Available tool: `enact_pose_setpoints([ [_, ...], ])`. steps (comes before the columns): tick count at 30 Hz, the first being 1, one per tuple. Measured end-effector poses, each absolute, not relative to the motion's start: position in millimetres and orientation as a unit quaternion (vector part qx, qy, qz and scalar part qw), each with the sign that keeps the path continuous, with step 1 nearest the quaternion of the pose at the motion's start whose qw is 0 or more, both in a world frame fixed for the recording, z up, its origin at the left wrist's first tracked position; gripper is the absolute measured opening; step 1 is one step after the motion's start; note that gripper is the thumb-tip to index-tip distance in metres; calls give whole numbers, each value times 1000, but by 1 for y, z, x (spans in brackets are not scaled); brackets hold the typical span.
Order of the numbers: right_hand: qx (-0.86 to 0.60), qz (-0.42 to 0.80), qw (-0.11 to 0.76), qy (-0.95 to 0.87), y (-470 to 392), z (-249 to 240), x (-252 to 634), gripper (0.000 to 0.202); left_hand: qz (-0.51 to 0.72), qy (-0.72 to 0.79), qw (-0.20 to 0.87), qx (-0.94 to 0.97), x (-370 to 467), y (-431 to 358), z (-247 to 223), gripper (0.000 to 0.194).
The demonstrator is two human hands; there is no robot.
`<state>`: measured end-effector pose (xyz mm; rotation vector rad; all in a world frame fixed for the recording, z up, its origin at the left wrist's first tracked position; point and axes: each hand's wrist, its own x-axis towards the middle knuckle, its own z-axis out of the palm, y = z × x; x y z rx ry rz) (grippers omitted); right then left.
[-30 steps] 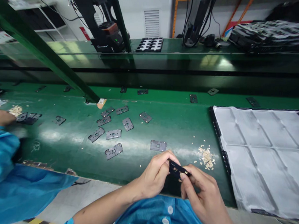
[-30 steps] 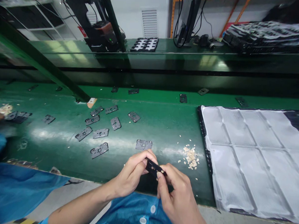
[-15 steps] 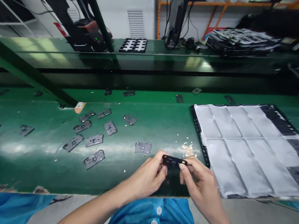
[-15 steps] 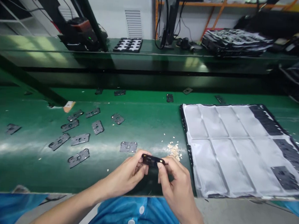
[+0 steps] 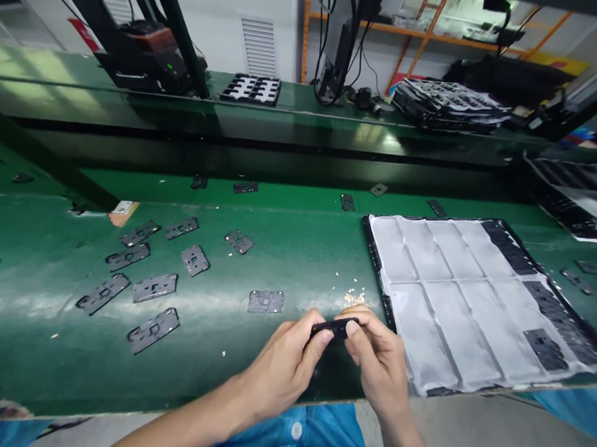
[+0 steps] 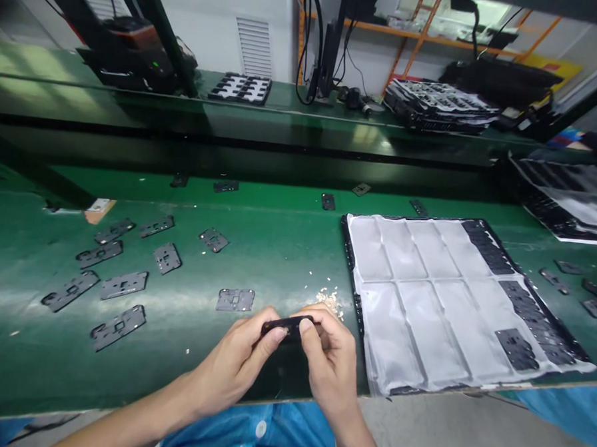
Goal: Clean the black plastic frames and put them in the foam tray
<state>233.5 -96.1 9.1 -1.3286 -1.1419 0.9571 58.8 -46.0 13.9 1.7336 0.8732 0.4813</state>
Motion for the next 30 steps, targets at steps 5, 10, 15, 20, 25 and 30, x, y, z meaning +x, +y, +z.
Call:
enact_pose_setpoints([
  [5,-563,392,548,-479,-95,2,230,27,188,379,528,736,56,-49,16,31],
  [10,-574,373,533,-497,-96,1,229,31,176,385,539,728,52,-50,15,33],
  [15,-575,375,523,-506,-97,1,229,31,179,389,542,723,50,-50,15,34],
  [20,-562,385,518,-517,-97,1,230,29,184,390,541,722,49,-49,15,33],
  [25,-544,407,516,-522,-97,1,232,26,180,398,531,726,47,-47,15,31],
  [30,-532,428,528,-505,-95,0,232,25,183,388,515,742,46,-48,16,29],
])
